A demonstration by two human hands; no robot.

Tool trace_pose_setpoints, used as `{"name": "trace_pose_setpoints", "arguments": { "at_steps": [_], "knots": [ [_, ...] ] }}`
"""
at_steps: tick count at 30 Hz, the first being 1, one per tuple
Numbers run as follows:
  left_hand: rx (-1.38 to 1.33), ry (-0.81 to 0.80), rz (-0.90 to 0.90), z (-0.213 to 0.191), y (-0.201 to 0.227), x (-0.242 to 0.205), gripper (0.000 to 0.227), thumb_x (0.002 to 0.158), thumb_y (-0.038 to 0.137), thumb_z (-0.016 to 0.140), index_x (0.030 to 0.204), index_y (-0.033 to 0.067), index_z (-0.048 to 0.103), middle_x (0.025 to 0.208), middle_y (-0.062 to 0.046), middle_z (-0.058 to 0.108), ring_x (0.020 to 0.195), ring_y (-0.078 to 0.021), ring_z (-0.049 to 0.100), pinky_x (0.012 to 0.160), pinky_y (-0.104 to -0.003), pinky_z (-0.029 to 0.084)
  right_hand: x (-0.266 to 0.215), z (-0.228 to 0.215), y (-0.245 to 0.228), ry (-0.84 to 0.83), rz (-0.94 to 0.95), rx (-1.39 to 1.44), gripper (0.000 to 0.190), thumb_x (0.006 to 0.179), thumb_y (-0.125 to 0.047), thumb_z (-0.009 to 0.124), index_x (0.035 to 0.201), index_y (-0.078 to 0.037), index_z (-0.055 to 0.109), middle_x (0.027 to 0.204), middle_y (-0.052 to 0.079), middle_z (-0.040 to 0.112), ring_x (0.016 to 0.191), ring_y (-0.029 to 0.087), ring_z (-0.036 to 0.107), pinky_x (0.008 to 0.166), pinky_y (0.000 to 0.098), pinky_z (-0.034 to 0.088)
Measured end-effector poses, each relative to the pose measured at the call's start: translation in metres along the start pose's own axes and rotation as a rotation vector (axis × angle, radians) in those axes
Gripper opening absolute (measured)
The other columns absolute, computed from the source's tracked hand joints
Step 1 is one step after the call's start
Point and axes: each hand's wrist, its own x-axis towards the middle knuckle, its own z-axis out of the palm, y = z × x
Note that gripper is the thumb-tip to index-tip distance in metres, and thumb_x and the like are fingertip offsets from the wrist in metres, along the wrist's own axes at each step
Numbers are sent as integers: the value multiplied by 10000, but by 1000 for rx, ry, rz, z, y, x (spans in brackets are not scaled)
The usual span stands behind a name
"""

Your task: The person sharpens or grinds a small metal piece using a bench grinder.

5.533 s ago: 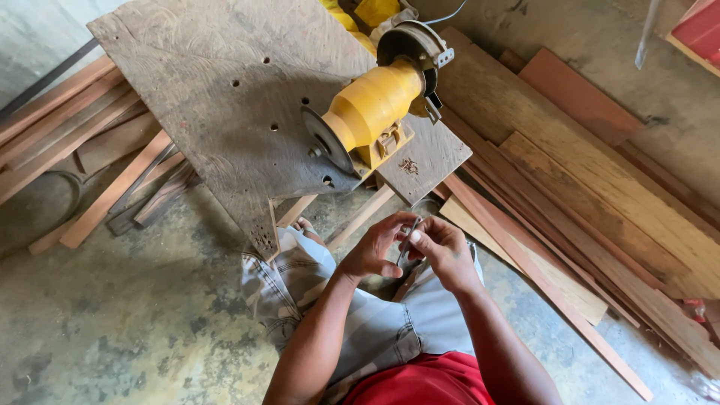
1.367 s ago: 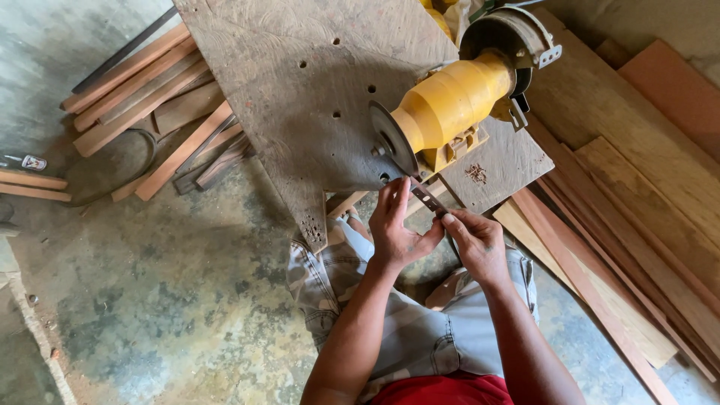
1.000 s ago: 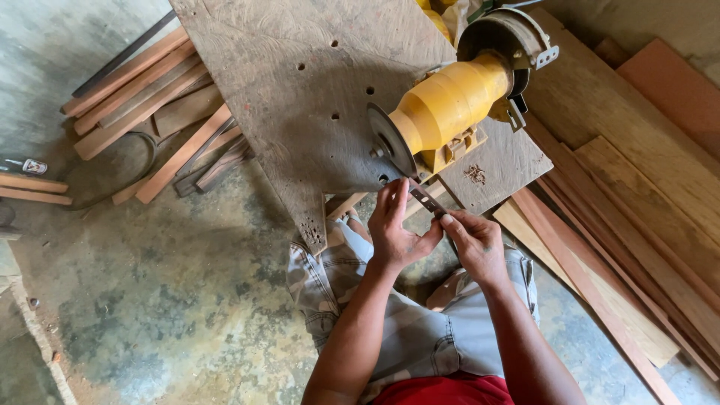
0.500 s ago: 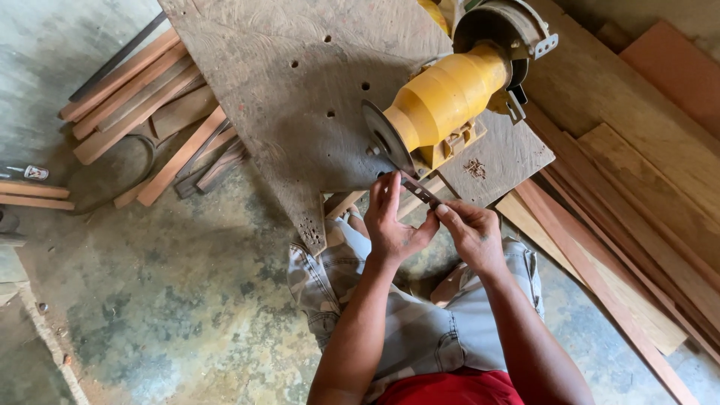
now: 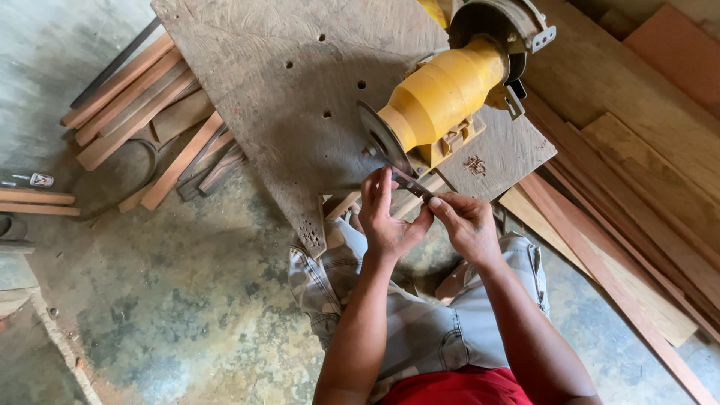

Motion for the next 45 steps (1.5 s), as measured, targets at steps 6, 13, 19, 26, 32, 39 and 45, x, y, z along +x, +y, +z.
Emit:
{"name": "trace_pose_setpoints", "arguments": {
  "at_steps": [6,13,19,26,32,39,45],
  "knots": [
    [45,4,-15,-2,-4,3,825,702,168,851,1450,24,536,1341,-128,594,1023,-213,685,854,-339,611,4,4,-5,-8,8,5,260,981,-196,697,1088,31,763,767,-51,651,683,33,500,572,228,423],
    [50,10,-44,-2,-9,5,871,687,176,866,1479,45,528,1355,-97,597,1013,-182,680,746,-294,547,10,9,-12,-24,-8,4,261,984,-199,691,1084,32,762,762,-52,649,685,32,506,574,227,424],
    [75,28,-63,-3,-11,9,873,695,181,869,1486,48,522,1390,-103,579,1015,-182,682,747,-288,542,17,14,-12,-57,-30,53,250,997,-181,679,1075,45,753,814,-44,679,740,27,541,625,215,463],
    [27,16,-105,-4,-19,13,847,693,183,875,1453,23,536,1388,-103,576,1029,-172,663,733,-278,525,23,22,-15,-45,-17,51,246,993,-171,681,1067,54,750,807,-24,679,730,41,546,625,225,467],
    [-4,31,-113,-5,-23,15,843,711,172,883,1458,9,526,1381,-101,574,1033,-162,646,728,-267,517,29,30,-11,-33,-31,186,248,976,-113,694,1156,57,706,937,23,729,840,60,622,737,227,523],
    [-36,31,-116,-7,-27,17,869,732,174,894,1494,30,502,1376,-91,561,1040,-153,636,718,-267,514,31,35,-21,-46,-63,237,376,977,-72,689,1329,41,622,1023,59,732,913,88,653,820,240,549],
    [-73,52,-162,-6,-29,15,903,737,177,898,1520,27,474,1396,-88,546,1036,-137,632,700,-253,505,30,38,-27,-54,-101,247,396,973,-63,695,1347,36,609,1027,68,734,923,89,657,825,237,548]
  ]
}}
